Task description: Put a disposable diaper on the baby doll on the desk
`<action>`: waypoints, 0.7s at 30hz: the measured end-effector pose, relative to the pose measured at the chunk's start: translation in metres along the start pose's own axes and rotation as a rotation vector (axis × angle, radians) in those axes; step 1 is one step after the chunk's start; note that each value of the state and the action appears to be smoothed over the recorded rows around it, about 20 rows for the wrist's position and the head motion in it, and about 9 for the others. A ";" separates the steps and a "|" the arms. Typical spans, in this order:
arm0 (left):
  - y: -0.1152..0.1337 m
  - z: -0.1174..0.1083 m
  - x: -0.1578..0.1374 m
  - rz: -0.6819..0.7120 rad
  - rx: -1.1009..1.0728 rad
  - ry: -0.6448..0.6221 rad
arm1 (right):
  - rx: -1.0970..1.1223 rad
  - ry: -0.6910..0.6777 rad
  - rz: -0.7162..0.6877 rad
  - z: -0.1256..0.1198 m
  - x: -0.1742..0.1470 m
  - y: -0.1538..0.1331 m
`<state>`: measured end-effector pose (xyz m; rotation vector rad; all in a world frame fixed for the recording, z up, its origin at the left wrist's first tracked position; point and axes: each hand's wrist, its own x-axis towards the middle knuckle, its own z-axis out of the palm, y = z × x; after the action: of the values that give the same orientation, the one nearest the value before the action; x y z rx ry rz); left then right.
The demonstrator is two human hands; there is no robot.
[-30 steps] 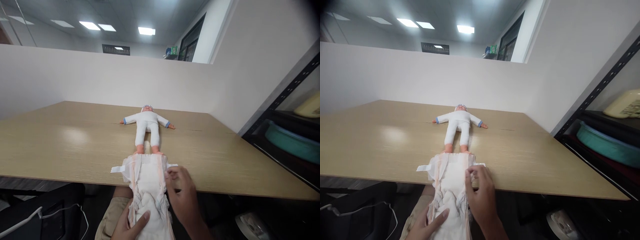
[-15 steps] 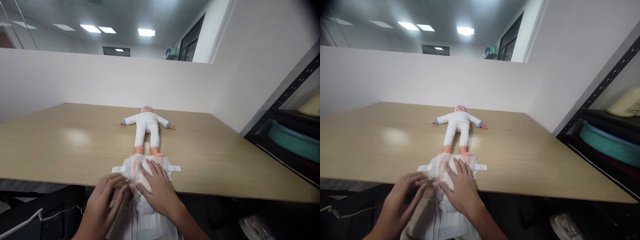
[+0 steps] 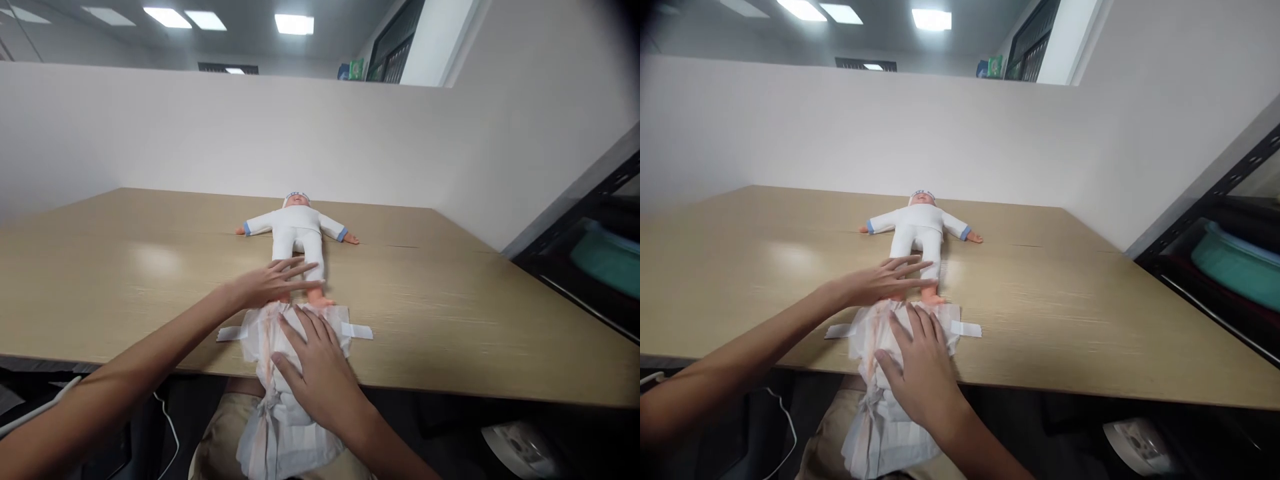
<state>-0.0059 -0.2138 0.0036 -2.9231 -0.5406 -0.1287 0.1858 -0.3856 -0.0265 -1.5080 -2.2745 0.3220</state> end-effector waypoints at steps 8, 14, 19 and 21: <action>-0.014 0.004 0.029 0.164 -0.095 0.113 | 0.024 -0.012 0.004 0.005 0.002 0.005; -0.018 0.001 0.044 0.199 -0.209 0.230 | 0.082 -0.089 0.007 0.004 0.005 0.017; -0.033 -0.036 0.050 0.127 -0.545 0.234 | 0.129 -0.244 0.069 -0.016 0.033 0.020; -0.042 -0.053 0.053 0.120 -0.623 0.245 | 0.139 -0.297 0.078 -0.023 0.048 0.021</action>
<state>0.0257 -0.1664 0.0676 -3.4408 -0.3240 -0.7527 0.1972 -0.3341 -0.0054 -1.5666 -2.3581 0.7554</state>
